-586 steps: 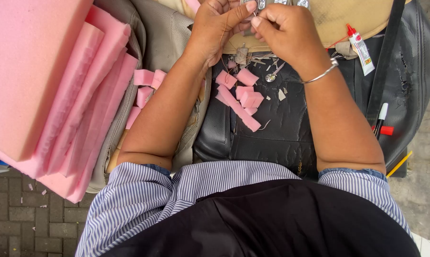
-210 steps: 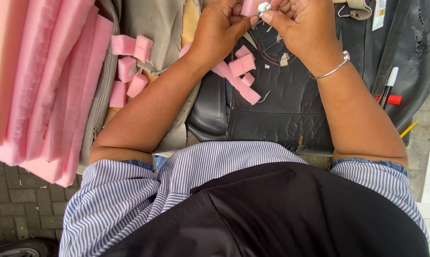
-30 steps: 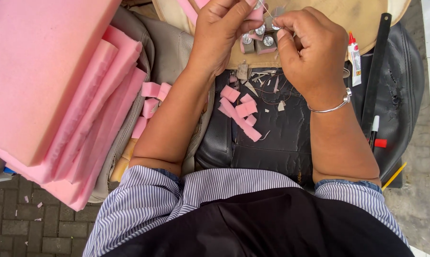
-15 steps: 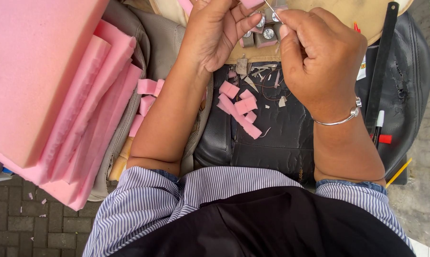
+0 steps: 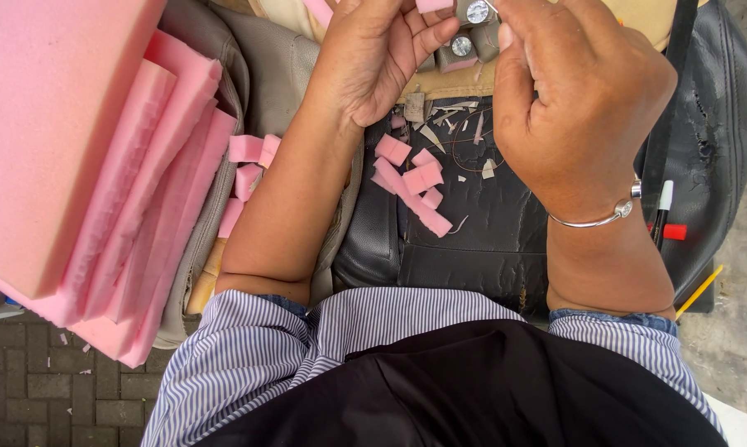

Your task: Repairing a leather seat by fitting metal components and gluing foam padding.

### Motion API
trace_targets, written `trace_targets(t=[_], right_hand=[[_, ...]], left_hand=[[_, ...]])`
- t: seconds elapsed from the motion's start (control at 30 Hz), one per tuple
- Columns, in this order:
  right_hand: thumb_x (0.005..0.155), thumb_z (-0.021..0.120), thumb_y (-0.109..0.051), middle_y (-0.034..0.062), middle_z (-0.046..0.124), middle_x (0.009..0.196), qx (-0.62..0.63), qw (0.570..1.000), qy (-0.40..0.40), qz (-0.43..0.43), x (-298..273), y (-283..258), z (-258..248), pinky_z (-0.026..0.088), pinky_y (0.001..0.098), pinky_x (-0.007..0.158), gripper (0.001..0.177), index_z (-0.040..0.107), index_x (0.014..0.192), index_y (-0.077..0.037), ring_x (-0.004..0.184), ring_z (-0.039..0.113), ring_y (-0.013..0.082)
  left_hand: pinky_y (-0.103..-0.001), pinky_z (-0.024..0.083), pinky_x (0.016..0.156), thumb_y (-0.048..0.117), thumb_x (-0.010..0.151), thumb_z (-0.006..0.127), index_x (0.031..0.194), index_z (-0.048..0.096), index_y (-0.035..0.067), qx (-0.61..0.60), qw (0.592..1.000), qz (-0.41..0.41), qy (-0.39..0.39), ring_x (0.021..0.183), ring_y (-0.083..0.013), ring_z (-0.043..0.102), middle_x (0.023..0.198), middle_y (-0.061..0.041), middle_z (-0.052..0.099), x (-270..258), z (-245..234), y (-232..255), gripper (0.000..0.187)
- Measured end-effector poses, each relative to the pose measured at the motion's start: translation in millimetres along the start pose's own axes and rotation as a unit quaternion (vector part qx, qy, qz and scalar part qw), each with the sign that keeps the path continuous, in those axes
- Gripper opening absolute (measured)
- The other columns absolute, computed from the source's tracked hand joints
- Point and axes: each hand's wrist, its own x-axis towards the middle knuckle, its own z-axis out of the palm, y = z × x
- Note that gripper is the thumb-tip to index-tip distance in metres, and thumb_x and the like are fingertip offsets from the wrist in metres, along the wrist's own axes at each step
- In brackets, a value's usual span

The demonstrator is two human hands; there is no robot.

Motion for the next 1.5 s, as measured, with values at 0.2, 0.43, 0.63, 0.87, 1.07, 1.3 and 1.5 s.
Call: trace_targets(t=[0.2, 0.43, 0.63, 0.87, 1.07, 1.3, 1.5], right_hand=[[0.1, 0.069, 0.003, 0.0073, 0.064, 0.09, -0.057, 0.998, -0.005, -0.006, -3, 6, 5, 0.034, 0.0373, 0.058, 0.029, 0.084, 0.121, -0.008, 0.065, 0.048, 0.0289], [0.101, 0.072, -0.005, 0.0034, 0.063, 0.086, -0.095, 0.995, -0.015, 0.004, -6, 13, 15, 0.036, 0.0364, 0.058, 0.017, 0.081, 0.112, -0.013, 0.066, 0.052, 0.0267], [0.098, 0.074, -0.011, 0.0008, 0.059, 0.079, -0.124, 0.991, -0.043, 0.014, -13, 20, 30, 0.031, 0.0361, 0.053, 0.009, 0.075, 0.105, -0.016, 0.061, 0.051, 0.0246], [0.105, 0.067, -0.007, 0.0046, 0.065, 0.071, 0.041, 0.991, -0.111, 0.063, -18, 36, 66, 0.038, 0.0415, 0.052, 0.004, 0.069, 0.101, -0.007, 0.062, 0.061, 0.0284], [0.108, 0.067, -0.011, 0.0025, 0.056, 0.062, 0.124, 0.972, -0.172, 0.105, -41, 38, 87, 0.037, 0.0421, 0.05, 0.011, 0.068, 0.098, -0.008, 0.056, 0.055, 0.0271], [0.104, 0.07, -0.015, 0.0029, 0.061, 0.066, 0.022, 0.988, -0.131, 0.078, -51, 33, 89, 0.037, 0.0417, 0.048, 0.006, 0.072, 0.1, -0.011, 0.058, 0.059, 0.0287], [0.105, 0.067, -0.014, 0.0014, 0.061, 0.065, 0.053, 0.987, -0.129, 0.082, -54, 32, 103, 0.039, 0.0424, 0.048, 0.006, 0.07, 0.101, -0.01, 0.056, 0.058, 0.0283]], left_hand=[[-0.04, 0.065, 0.085, 0.009, 0.095, 0.073, 0.101, 0.067, 0.005, 0.009, 1.0, -0.001, 0.006, 0.09, -0.0256, 0.074, 0.095, -0.012, 0.075, 2, -5, -6, 0.01], [-0.041, 0.066, 0.083, 0.005, 0.096, 0.069, 0.101, 0.066, 0.005, 0.035, 0.999, 0.002, 0.037, 0.089, -0.026, 0.075, 0.097, -0.012, 0.075, 6, -11, -13, 0.006], [-0.039, 0.067, 0.079, 0.006, 0.094, 0.071, 0.097, 0.068, 0.005, 0.054, 0.997, 0.009, 0.059, 0.087, -0.0212, 0.075, 0.092, -0.01, 0.075, 7, -15, -19, 0.005], [-0.034, 0.067, 0.076, 0.016, 0.093, 0.075, 0.098, 0.071, 0.008, 0.068, 0.991, -0.043, 0.108, 0.082, -0.02, 0.076, 0.092, -0.012, 0.078, 9, -35, -13, 0.011], [-0.03, 0.066, 0.077, 0.022, 0.095, 0.073, 0.099, 0.07, 0.012, 0.127, 0.986, -0.052, 0.096, 0.085, -0.0113, 0.071, 0.09, 0.0, 0.071, -14, -41, -10, 0.011], [-0.03, 0.065, 0.079, 0.029, 0.09, 0.075, 0.095, 0.07, 0.014, 0.162, 0.977, -0.084, 0.112, 0.08, -0.0131, 0.073, 0.088, -0.003, 0.075, -16, -44, -16, 0.017], [-0.032, 0.067, 0.081, 0.02, 0.092, 0.078, 0.108, 0.069, 0.011, 0.167, 0.978, -0.052, 0.111, 0.089, -0.0119, 0.07, 0.096, -0.002, 0.069, -14, -57, -26, 0.02]])
